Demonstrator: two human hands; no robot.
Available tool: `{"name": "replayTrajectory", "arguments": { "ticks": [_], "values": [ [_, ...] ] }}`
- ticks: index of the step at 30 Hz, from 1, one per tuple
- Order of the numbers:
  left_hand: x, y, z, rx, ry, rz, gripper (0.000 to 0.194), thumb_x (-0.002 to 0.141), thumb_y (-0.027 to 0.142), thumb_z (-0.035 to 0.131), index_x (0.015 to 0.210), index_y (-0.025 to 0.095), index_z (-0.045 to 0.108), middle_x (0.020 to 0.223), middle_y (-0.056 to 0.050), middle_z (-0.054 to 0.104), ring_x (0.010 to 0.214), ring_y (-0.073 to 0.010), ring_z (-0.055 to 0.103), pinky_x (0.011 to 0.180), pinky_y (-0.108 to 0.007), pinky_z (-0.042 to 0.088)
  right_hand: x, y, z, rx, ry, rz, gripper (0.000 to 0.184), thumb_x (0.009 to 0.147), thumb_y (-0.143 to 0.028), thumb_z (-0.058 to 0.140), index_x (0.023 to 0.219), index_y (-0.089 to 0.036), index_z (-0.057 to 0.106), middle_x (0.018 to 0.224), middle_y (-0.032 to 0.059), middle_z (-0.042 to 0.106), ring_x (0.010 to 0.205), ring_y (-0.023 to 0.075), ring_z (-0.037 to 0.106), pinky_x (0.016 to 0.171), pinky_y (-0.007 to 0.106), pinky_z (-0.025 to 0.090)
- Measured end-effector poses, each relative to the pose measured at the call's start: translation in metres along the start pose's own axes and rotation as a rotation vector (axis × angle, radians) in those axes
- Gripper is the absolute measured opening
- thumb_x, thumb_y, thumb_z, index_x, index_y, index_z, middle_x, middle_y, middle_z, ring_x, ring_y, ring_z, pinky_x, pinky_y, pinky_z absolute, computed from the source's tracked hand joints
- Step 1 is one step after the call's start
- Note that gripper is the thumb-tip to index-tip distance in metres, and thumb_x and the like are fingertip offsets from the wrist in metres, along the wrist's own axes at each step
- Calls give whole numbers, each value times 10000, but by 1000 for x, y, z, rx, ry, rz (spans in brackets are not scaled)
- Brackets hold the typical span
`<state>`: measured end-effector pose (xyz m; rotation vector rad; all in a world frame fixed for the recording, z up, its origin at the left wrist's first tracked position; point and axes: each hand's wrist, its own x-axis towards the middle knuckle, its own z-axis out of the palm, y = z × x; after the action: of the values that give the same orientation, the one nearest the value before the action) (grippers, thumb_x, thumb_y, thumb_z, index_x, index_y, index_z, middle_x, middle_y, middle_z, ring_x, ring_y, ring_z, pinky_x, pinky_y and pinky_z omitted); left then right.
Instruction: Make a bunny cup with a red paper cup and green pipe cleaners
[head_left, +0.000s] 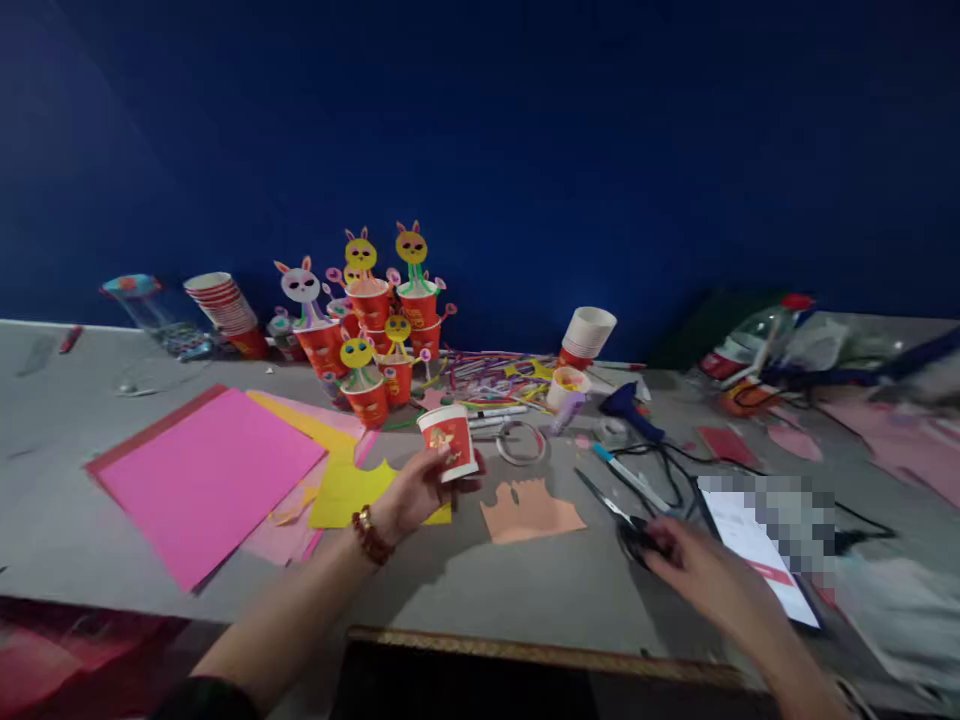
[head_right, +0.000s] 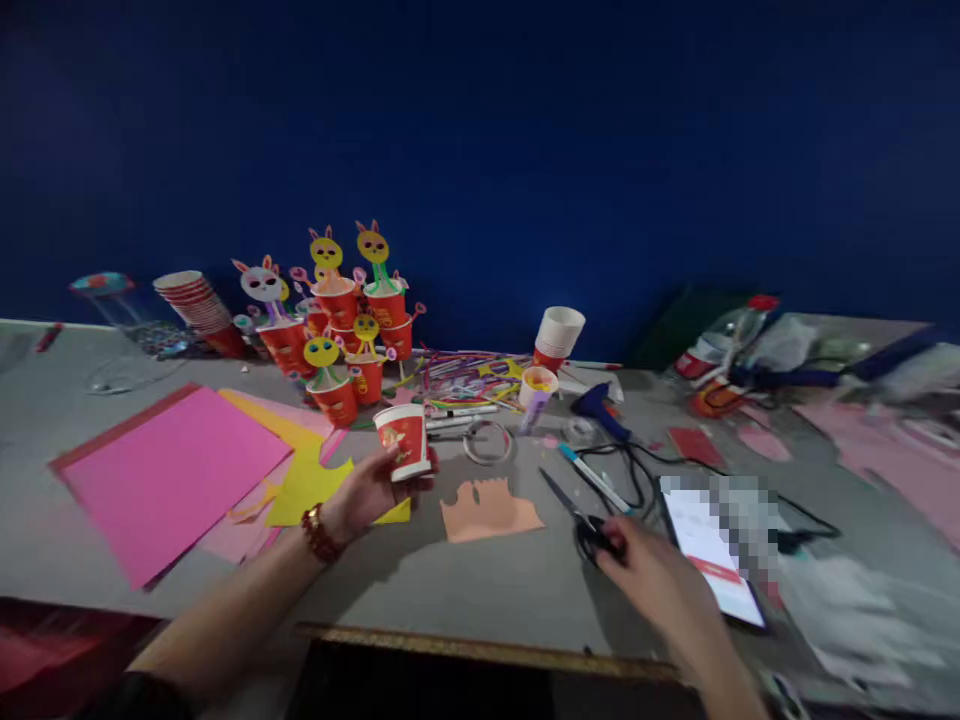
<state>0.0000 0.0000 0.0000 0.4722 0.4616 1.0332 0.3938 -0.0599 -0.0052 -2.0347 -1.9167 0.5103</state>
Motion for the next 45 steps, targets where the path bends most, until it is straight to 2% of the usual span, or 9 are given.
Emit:
{"name": "replayTrajectory", "arguments": {
  "ticks": [3, 6, 8, 10, 12, 15, 18, 26, 45],
  "values": [
    [1, 0, 3, 22, 2, 21, 271, 847, 261, 694, 1052, 85, 673, 1011, -145, 761, 971, -271, 724, 863, -394, 570, -2, 20, 2, 137, -12, 25, 316, 713, -482, 631, 899, -230, 668, 848, 83, 761, 788, 282, 695, 721, 372, 521],
    [1, 1, 5, 14, 7, 32, 281, 832, 274, 719, 1045, 96, 668, 1000, -139, 761, 969, -283, 726, 866, -404, 565, -3, 10, -1, 389, -100, 48, 371, 711, -515, 686, 935, -221, 660, 853, 87, 753, 682, 236, 670, 579, 313, 510],
    [0, 4, 6, -16, 24, 34, 298, 836, 298, 718, 1043, 90, 668, 988, -139, 761, 963, -290, 727, 870, -412, 564, -2, -18, -3, 636, -188, 46, 436, 727, -558, 697, 983, -210, 633, 870, 95, 741, 539, 177, 593, 423, 262, 419],
    [0, 7, 8, -58, 55, 30, 316, 868, 336, 681, 1047, 75, 667, 980, -149, 760, 945, -284, 730, 863, -407, 565, 2, -59, -2, 909, -324, -19, 457, 762, -569, 706, 1006, -197, 602, 888, 94, 719, 514, 132, 557, 438, 246, 424],
    [1, 11, 10, -108, 82, 18, 359, 921, 386, 604, 1070, 64, 660, 1002, -163, 754, 917, -263, 732, 842, -393, 570, 9, -103, 6, 1066, -446, -51, 449, 744, -562, 755, 921, -183, 591, 759, 44, 672, 476, 99, 518, 448, 231, 419],
    [2, 17, 14, -190, 107, -8, 469, 972, 473, 478, 1076, 49, 651, 993, -180, 748, 872, -247, 733, 806, -378, 575, 20, -156, 27, 1153, -595, -138, 523, 666, -611, 796, 865, -170, 598, 645, -21, 592, 454, 72, 465, 418, 196, 379],
    [3, 23, 19, -295, 126, -1, 519, 978, 517, 429, 1076, 56, 647, 920, -162, 744, 856, -240, 731, 791, -355, 576, 26, -181, 52, 1151, -710, -252, 552, 652, -669, 765, 790, -174, 565, 597, -28, 601, 442, 58, 435, 418, 176, 337],
    [-1, 31, 18, -368, 131, 43, 548, 982, 538, 399, 1171, 79, 631, 952, -144, 738, 921, -237, 724, 824, -347, 585, 15, -176, 94, 1144, -880, -132, 570, 682, -717, 692, 753, -207, 450, 478, -29, 627, 302, 65, 415, 334, 180, 297],
    [0, 23, 29, -374, 222, 27, 588, 976, 588, 348, 1098, 92, 638, 927, -138, 737, 912, -227, 724, 788, -336, 602, 15, -188, 87, 1092, -871, -10, 479, 708, -597, 725, 684, -202, 454, 414, -47, 609, 242, 42, 367, 260, 142, 237]
  ]
}}
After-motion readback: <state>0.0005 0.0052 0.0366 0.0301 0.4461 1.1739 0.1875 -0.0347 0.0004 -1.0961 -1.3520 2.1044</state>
